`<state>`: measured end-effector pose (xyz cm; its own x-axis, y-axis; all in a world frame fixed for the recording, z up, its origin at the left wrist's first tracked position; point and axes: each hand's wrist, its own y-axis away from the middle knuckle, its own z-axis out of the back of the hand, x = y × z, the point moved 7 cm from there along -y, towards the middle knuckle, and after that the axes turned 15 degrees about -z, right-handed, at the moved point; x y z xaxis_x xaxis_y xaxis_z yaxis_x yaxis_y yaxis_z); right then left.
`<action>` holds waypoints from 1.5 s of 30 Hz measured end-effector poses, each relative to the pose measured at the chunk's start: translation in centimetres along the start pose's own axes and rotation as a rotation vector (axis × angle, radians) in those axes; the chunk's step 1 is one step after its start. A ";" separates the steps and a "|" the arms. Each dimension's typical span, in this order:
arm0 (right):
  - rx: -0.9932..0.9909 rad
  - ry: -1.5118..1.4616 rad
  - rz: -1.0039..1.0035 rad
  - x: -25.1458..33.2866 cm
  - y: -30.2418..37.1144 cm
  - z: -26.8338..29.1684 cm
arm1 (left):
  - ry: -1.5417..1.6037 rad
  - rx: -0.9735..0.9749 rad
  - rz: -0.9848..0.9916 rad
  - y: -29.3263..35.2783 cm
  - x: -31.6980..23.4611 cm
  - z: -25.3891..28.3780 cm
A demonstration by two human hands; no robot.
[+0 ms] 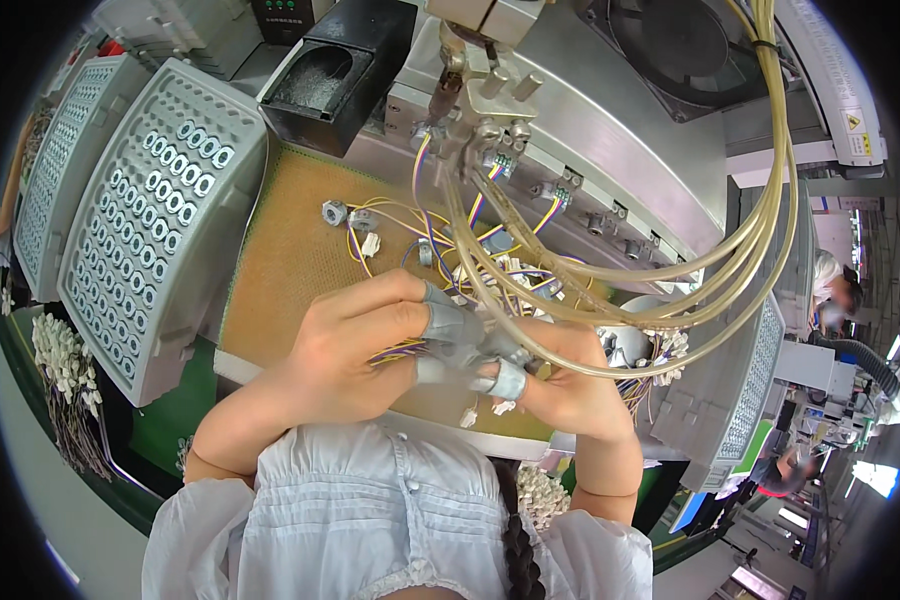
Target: The person assembles wiring harnesses by hand, connecting multi-colored wires to electronic components at a manual assembly station.
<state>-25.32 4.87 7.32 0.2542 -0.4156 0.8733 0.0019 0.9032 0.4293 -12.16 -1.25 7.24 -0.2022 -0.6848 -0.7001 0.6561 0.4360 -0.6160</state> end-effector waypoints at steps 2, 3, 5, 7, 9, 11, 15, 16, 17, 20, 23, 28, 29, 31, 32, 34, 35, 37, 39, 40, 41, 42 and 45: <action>-0.021 0.004 0.022 0.5 0.1 0.2 | 0.009 -0.014 0.015 0.0 0.0 0.1; 0.002 -0.002 -0.038 0.5 0.1 0.3 | 0.025 -0.014 0.028 0.1 0.0 0.2; 0.027 -0.006 -0.100 0.4 0.2 0.1 | 0.042 -0.017 0.043 0.1 0.0 0.2; -0.106 -0.022 0.002 1.2 0.8 0.7 | 0.049 -0.076 0.066 -0.3 0.1 0.5; -0.119 0.072 0.047 1.7 0.8 0.7 | 0.085 -0.086 0.099 0.2 0.6 0.6; -0.133 0.166 0.092 1.9 0.8 0.5 | 0.124 -0.095 0.131 0.3 0.8 0.6; -0.142 0.071 0.026 1.3 0.3 0.2 | 0.131 -0.084 0.114 0.1 0.8 0.5; -0.145 0.098 0.034 1.4 0.2 0.1 | 0.096 -0.076 0.099 0.2 0.7 0.6; -0.146 0.100 0.032 1.4 0.2 0.2 | 0.099 -0.077 0.098 0.1 0.8 0.7; -0.165 0.195 0.006 1.3 0.1 0.3 | -0.019 -0.034 -0.022 -0.2 0.4 1.0; 0.036 0.043 -0.145 0.5 0.0 -0.4 | 0.263 0.027 0.071 -0.1 1.1 0.3; -0.093 0.049 0.022 1.3 0.0 0.2 | 0.044 -0.059 0.023 0.0 0.2 0.2; -0.095 0.050 0.021 1.5 0.0 0.3 | 0.046 -0.059 0.022 0.0 0.2 0.2; 0.035 -0.034 -0.141 0.8 -0.2 -0.3 | 0.059 -0.055 -0.021 0.2 0.0 0.4; 0.032 -0.030 -0.142 0.7 -0.2 -0.1 | 0.062 -0.057 -0.023 0.2 0.0 0.3; 0.101 -0.074 -0.163 0.3 -0.1 -0.3 | -0.077 -0.055 -0.227 0.2 -1.2 0.3; 0.104 -0.074 -0.163 0.3 0.0 -0.3 | -0.078 -0.056 -0.226 0.1 -1.3 0.5; 0.102 0.030 -0.112 0.5 0.1 -0.3 | -0.105 -0.033 -0.215 -0.3 -1.8 0.8; 0.145 -0.174 -0.207 -0.6 -0.3 -0.5 | -0.159 -0.039 -0.269 -0.7 -2.5 0.9; 0.193 -0.381 -0.301 -1.6 -0.5 -0.7 | -0.216 -0.045 -0.319 -0.8 -2.9 1.0; 0.189 -0.379 -0.300 -2.5 -0.7 -0.3 | -0.214 -0.047 -0.322 -1.4 -3.1 1.2; 0.258 -0.364 -0.269 -3.4 -0.8 -0.1 | -0.164 0.024 -0.298 -2.2 -2.9 1.0; 0.178 -0.427 -0.336 -3.3 -1.4 0.1 | -0.087 0.190 -0.229 -3.6 -1.7 0.7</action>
<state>-26.29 4.93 3.84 -0.1456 -0.7166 0.6821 -0.1572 0.6975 0.6991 -13.64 -2.01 10.90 -0.3034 -0.8036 -0.5121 0.7264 0.1527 -0.6701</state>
